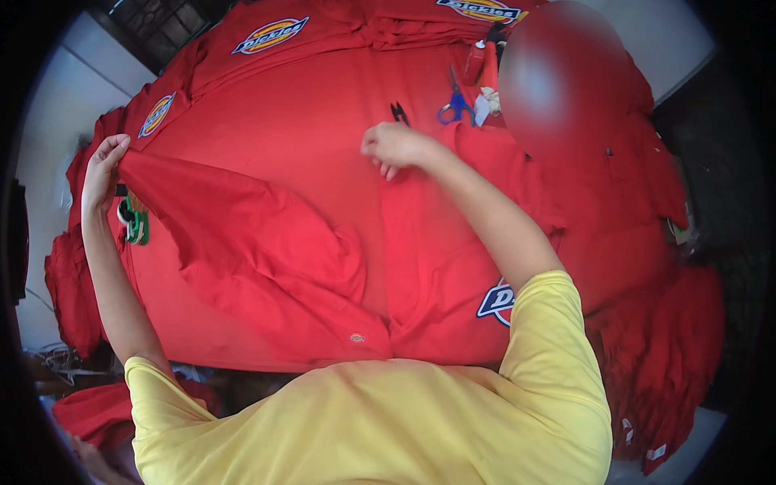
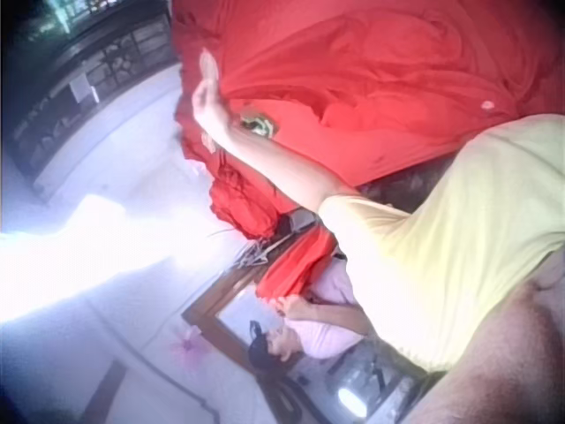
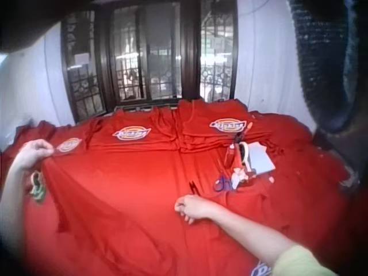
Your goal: The person picks up red shirts one by one from a table, turns them over to check the collar and fabric, and applies small stickers to tags near the neck area using a pink pen.
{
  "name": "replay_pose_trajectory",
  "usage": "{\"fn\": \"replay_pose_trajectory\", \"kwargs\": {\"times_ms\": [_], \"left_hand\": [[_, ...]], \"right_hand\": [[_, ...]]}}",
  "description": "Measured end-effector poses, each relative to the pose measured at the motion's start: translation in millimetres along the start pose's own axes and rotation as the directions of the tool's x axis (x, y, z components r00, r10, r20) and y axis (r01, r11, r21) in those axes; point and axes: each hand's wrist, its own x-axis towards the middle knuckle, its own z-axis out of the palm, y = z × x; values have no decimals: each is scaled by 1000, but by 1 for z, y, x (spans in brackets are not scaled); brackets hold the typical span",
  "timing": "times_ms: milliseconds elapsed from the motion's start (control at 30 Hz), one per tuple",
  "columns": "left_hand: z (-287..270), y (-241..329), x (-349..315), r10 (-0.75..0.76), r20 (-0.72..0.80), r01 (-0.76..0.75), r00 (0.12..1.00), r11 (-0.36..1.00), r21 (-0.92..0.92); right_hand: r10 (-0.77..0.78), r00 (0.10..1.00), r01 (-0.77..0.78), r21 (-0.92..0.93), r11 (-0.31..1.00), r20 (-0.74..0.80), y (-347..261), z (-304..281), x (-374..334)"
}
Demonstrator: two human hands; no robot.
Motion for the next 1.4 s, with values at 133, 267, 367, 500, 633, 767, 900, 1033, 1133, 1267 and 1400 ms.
{"fn": "replay_pose_trajectory", "kwargs": {"times_ms": [133, 267, 367, 500, 633, 767, 900, 1033, 1133, 1267, 1400], "left_hand": [[-14, 11, -21, 37, -70, -39, 997, 999, -29], [-64, 17, -57, 141, -158, -134, 977, 989, 58], [-125, 5, -78, 178, -314, -183, 933, 983, 12], [-196, -4, -104, 199, -522, -333, 829, 926, -176], [-220, 2, -125, 293, -545, -419, 785, 900, -119], [-219, -17, -153, 341, -466, -404, 816, 914, -39], [-196, -73, -181, 240, -245, -274, 939, 955, -115], [-226, -59, -241, 250, -153, -271, 956, 953, -135], [-209, -18, -252, 502, -133, -462, 855, 852, 247], [-170, 10, -206, 417, -177, -300, 891, 836, 459], [-115, 9, -91, 392, -102, -284, 914, 799, 530]], "right_hand": [[-353, 925, 370, -534, 760, 139, 1, 76, 27], [-217, 942, 322, -514, 795, 254, -15, 124, -3], [-361, 912, 408, -347, 845, 192, -13, 103, -7], [-539, 706, 469, -267, 842, -460, -80, 13, -15], [-457, 740, 620, 239, 747, -494, -165, -25, -48], [-423, 782, 603, 381, 701, -458, -181, -18, -81], [-393, 888, 444, 226, 867, -237, -119, 13, -121], [-430, 891, 439, 37, 898, -144, -126, 39, -171], [-685, 710, 516, -539, 666, -166, -162, 34, -236], [-623, 617, 233, -645, 728, -481, -169, 8, -258], [-629, 626, 64, -773, 631, -461, -114, -56, -173]]}}
